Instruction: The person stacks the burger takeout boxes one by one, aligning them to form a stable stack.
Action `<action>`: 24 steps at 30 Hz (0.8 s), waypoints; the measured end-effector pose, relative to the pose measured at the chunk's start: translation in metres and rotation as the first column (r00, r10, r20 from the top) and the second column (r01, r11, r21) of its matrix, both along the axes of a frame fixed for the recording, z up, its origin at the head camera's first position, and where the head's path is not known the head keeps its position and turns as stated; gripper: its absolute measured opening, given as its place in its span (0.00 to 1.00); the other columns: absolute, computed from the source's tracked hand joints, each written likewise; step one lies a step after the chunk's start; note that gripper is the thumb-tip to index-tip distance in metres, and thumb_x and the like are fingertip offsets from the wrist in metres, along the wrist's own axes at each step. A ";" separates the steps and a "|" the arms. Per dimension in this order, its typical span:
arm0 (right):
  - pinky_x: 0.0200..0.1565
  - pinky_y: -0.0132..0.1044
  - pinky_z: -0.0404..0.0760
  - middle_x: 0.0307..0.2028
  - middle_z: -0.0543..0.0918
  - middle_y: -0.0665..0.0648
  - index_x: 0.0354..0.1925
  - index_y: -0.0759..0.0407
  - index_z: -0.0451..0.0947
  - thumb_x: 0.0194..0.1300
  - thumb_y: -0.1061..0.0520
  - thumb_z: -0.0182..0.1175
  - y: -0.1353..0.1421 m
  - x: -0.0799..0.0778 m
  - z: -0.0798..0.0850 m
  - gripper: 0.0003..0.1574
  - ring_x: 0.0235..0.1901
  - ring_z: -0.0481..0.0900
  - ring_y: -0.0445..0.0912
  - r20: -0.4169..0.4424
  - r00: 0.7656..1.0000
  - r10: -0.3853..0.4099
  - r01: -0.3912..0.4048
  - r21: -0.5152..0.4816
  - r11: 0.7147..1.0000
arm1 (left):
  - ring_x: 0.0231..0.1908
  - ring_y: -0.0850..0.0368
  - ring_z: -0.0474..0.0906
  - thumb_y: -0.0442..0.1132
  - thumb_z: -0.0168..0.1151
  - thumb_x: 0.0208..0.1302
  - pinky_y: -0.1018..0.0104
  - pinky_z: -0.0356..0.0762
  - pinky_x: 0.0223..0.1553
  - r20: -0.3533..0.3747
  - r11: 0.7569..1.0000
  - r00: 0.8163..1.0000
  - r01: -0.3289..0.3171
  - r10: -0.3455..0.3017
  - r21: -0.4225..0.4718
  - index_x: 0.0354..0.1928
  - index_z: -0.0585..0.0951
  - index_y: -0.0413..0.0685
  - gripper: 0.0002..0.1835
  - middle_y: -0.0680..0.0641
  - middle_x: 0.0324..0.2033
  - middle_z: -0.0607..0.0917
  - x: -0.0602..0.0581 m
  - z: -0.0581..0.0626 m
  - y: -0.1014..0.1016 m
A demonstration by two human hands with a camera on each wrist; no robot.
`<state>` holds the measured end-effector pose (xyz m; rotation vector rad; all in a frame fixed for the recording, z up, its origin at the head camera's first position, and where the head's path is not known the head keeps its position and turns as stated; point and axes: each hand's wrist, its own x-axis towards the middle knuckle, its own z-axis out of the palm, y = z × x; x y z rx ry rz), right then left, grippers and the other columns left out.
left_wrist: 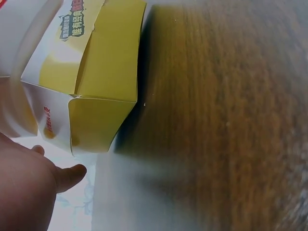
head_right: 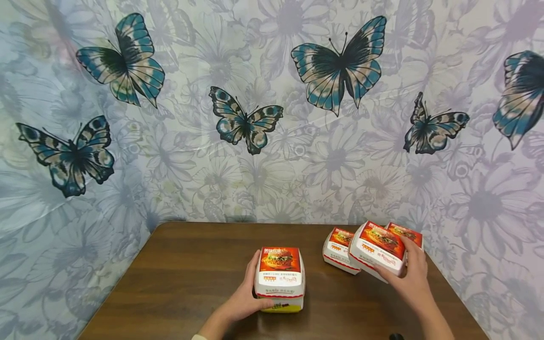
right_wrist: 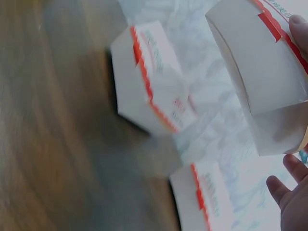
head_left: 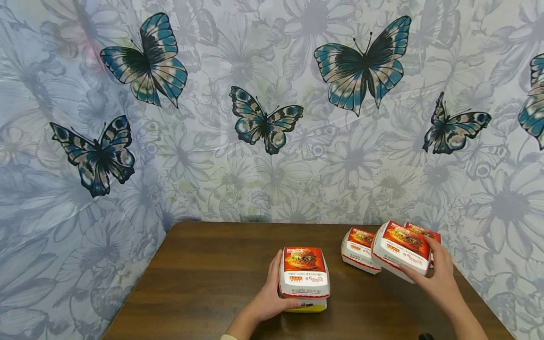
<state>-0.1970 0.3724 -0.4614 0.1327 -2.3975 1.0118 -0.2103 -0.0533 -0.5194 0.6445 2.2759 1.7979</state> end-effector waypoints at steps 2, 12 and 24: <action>0.45 0.22 0.55 0.70 0.55 0.70 0.78 0.51 0.51 0.51 0.59 0.76 -0.008 -0.001 0.007 0.64 0.59 0.45 0.21 -0.029 0.999 0.028 -0.028 0.006 1.000 | 0.75 0.42 0.45 0.45 0.80 0.50 0.43 0.58 0.69 -0.006 1.000 1.000 -0.007 0.007 -0.004 0.77 0.31 0.78 0.70 0.46 0.79 0.35 0.000 0.000 0.000; 0.50 0.15 0.54 0.68 0.59 0.66 0.77 0.52 0.54 0.47 0.62 0.76 -0.041 0.002 0.030 0.65 0.62 0.49 0.23 -0.085 0.988 0.130 -0.129 0.021 0.991 | 0.75 0.43 0.47 0.46 0.79 0.51 0.49 0.59 0.69 -0.002 1.000 1.000 -0.020 0.020 0.016 0.77 0.32 0.79 0.69 0.46 0.79 0.35 0.001 -0.002 -0.001; 0.52 0.17 0.53 0.73 0.55 0.64 0.78 0.39 0.50 0.58 0.55 0.71 -0.070 0.009 0.048 0.59 0.67 0.53 0.45 0.045 0.985 0.167 -0.167 0.000 0.986 | 0.75 0.44 0.45 0.49 0.79 0.51 0.46 0.58 0.69 -0.002 1.000 1.000 -0.014 0.014 0.020 0.77 0.32 0.77 0.69 0.47 0.79 0.36 0.003 -0.001 -0.002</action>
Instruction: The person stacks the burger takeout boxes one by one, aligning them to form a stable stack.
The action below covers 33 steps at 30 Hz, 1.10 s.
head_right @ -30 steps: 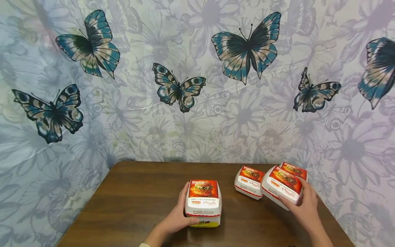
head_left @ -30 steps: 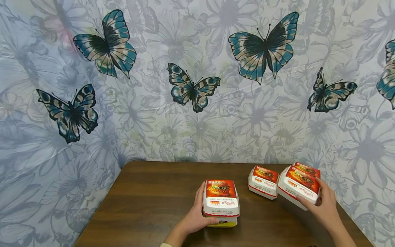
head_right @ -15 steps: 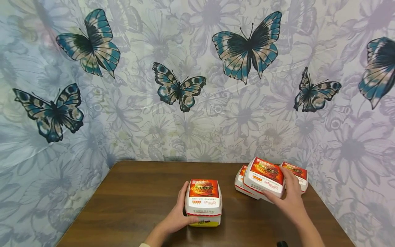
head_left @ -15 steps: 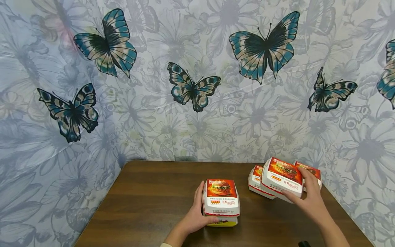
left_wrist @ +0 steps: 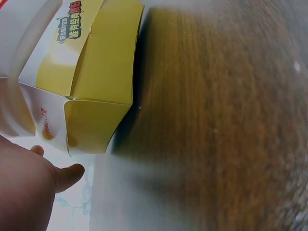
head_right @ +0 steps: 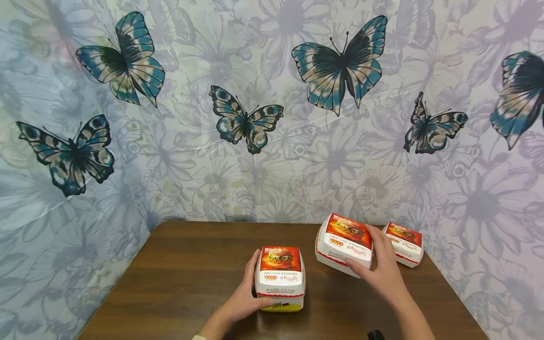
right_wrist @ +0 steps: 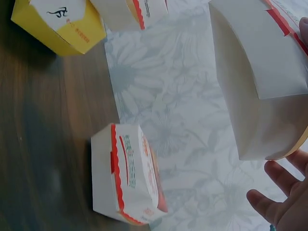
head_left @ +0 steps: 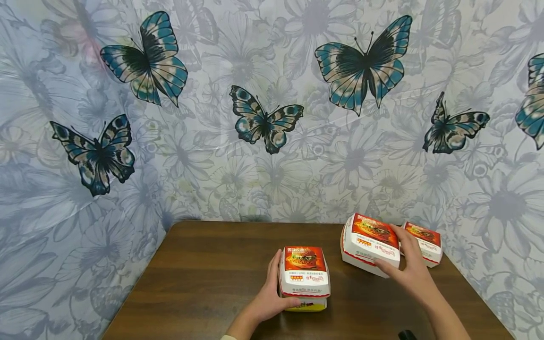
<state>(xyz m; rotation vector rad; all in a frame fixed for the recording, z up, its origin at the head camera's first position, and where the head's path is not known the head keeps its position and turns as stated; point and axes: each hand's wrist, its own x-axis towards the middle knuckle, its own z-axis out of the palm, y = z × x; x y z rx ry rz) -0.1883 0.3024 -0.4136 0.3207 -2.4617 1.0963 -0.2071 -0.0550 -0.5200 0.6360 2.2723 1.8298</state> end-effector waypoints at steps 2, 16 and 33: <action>0.56 0.27 0.58 0.73 0.55 0.62 0.78 0.37 0.50 0.58 0.55 0.71 -0.005 0.000 0.002 0.59 0.66 0.54 0.44 0.015 1.000 0.003 -0.002 -0.005 1.000 | 0.75 0.44 0.45 0.49 0.79 0.51 0.48 0.59 0.69 -0.001 1.000 1.000 0.000 0.000 -0.003 0.77 0.32 0.78 0.69 0.47 0.79 0.35 0.000 0.000 0.000; 0.54 0.42 0.63 0.72 0.58 0.59 0.77 0.40 0.53 0.54 0.57 0.74 -0.048 -0.010 0.008 0.60 0.63 0.55 0.33 -0.020 0.994 0.106 -0.107 -0.040 0.993 | 0.75 0.46 0.44 0.44 0.79 0.51 0.63 0.59 0.69 -0.006 0.999 1.000 0.000 0.000 0.040 0.78 0.33 0.75 0.69 0.48 0.79 0.34 -0.001 -0.003 0.003; 0.58 0.67 0.65 0.74 0.57 0.57 0.77 0.35 0.52 0.53 0.52 0.75 -0.090 -0.016 -0.003 0.61 0.70 0.55 0.56 0.021 0.971 0.237 -0.235 -0.066 0.970 | 0.76 0.52 0.41 0.42 0.79 0.52 0.66 0.56 0.70 -0.015 0.999 1.000 -0.023 0.024 0.021 0.78 0.35 0.74 0.68 0.53 0.79 0.34 0.001 -0.001 0.004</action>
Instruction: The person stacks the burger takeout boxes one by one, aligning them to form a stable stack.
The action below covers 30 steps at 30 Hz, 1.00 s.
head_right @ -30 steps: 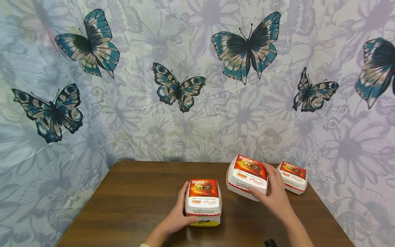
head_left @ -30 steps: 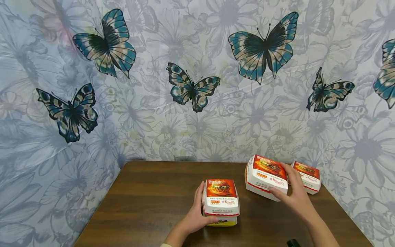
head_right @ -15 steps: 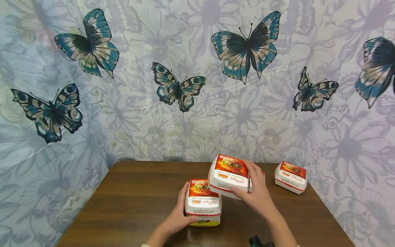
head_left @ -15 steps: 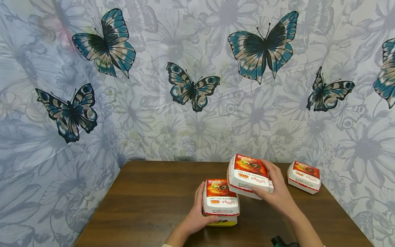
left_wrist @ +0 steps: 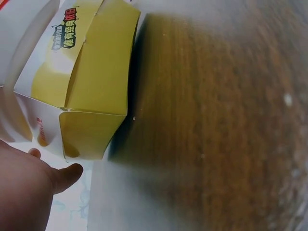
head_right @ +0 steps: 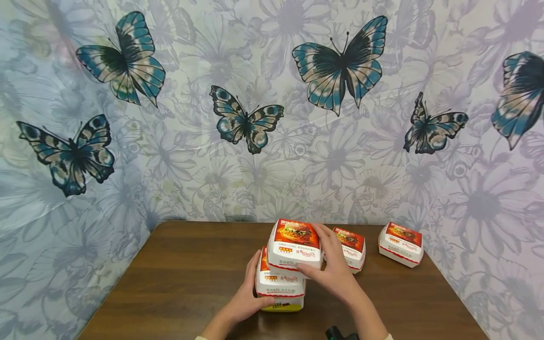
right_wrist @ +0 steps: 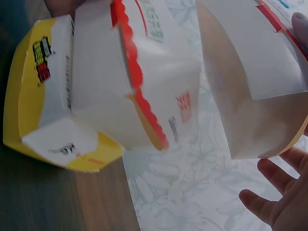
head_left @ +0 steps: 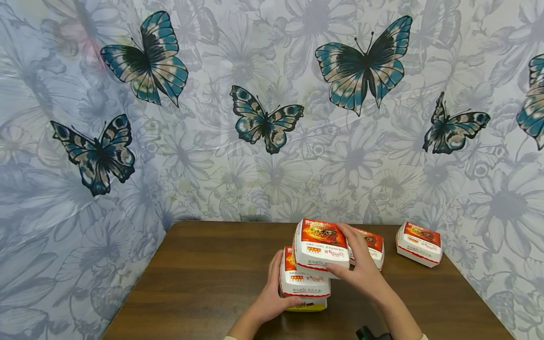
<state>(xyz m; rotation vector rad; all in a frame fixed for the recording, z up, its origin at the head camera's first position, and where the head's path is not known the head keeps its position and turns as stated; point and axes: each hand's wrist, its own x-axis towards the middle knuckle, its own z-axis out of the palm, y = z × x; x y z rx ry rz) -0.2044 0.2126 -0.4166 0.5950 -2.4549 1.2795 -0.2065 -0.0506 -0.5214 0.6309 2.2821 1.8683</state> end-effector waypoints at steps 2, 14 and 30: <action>0.57 0.68 0.66 0.74 0.57 0.57 0.77 0.35 0.52 0.53 0.51 0.74 -0.005 0.000 -0.002 0.61 0.70 0.55 0.55 0.001 1.000 0.007 -0.007 0.003 1.000 | 0.77 0.52 0.39 0.42 0.79 0.52 0.66 0.54 0.71 -0.004 1.000 1.000 -0.003 0.003 0.001 0.79 0.35 0.73 0.68 0.55 0.79 0.34 -0.001 0.001 0.000; 0.59 0.67 0.64 0.75 0.57 0.55 0.77 0.40 0.53 0.52 0.50 0.74 -0.021 -0.002 -0.011 0.61 0.70 0.57 0.56 -0.007 0.999 0.049 -0.048 0.012 0.999 | 0.77 0.54 0.37 0.41 0.78 0.52 0.64 0.54 0.71 -0.020 1.000 1.000 -0.008 0.008 0.018 0.79 0.37 0.73 0.66 0.54 0.79 0.35 -0.002 -0.001 -0.001; 0.61 0.71 0.60 0.75 0.56 0.59 0.78 0.50 0.54 0.52 0.48 0.75 -0.026 -0.003 -0.015 0.62 0.72 0.55 0.58 -0.030 0.997 0.070 -0.069 0.041 0.997 | 0.76 0.56 0.40 0.41 0.79 0.51 0.59 0.54 0.71 -0.048 0.999 0.999 -0.014 0.016 0.032 0.79 0.39 0.76 0.66 0.56 0.78 0.39 -0.003 -0.002 -0.001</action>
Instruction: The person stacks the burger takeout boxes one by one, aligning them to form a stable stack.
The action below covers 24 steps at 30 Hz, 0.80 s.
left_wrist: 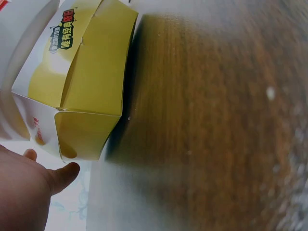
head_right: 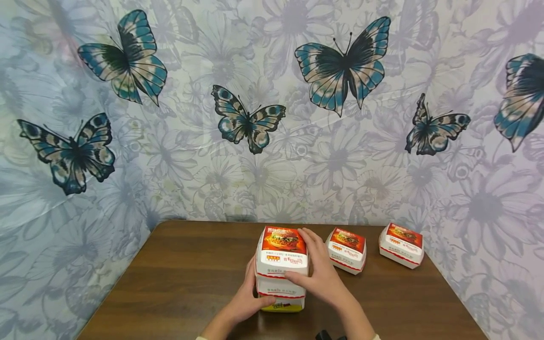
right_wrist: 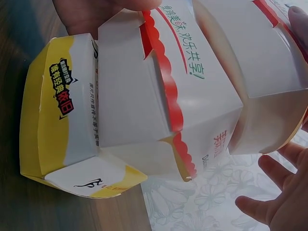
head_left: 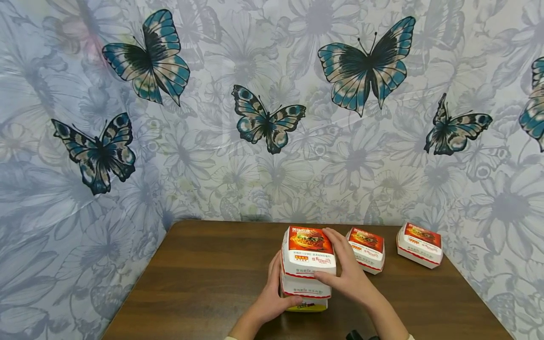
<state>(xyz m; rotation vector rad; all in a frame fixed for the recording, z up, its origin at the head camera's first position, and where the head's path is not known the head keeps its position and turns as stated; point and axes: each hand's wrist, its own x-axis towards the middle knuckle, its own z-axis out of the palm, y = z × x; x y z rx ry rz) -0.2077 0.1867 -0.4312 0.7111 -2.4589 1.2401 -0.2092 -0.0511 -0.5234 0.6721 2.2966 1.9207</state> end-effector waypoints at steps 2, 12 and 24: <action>0.61 0.71 0.60 0.76 0.56 0.57 0.78 0.50 0.54 0.52 0.48 0.75 0.000 0.000 0.000 0.62 0.72 0.54 0.59 0.001 1.000 0.000 0.000 0.001 1.000 | 0.76 0.57 0.39 0.41 0.79 0.51 0.59 0.54 0.71 0.005 1.000 1.000 -0.003 0.003 -0.005 0.79 0.39 0.76 0.66 0.56 0.78 0.39 0.001 0.001 0.000; 0.60 0.73 0.59 0.76 0.53 0.56 0.78 0.47 0.52 0.53 0.49 0.74 0.001 0.000 0.000 0.62 0.73 0.52 0.61 0.018 1.000 0.005 -0.005 -0.002 1.000 | 0.76 0.60 0.39 0.40 0.79 0.51 0.65 0.53 0.71 -0.046 1.000 0.999 0.005 -0.005 0.013 0.79 0.39 0.73 0.66 0.54 0.78 0.39 0.000 -0.004 0.002; 0.60 0.75 0.59 0.76 0.52 0.64 0.78 0.48 0.51 0.53 0.49 0.73 0.000 0.003 0.000 0.62 0.74 0.51 0.63 0.034 0.999 0.005 -0.004 -0.007 1.000 | 0.77 0.56 0.38 0.39 0.78 0.52 0.61 0.53 0.72 0.009 1.000 1.000 0.006 -0.006 0.008 0.79 0.37 0.75 0.67 0.54 0.79 0.38 0.004 -0.001 0.003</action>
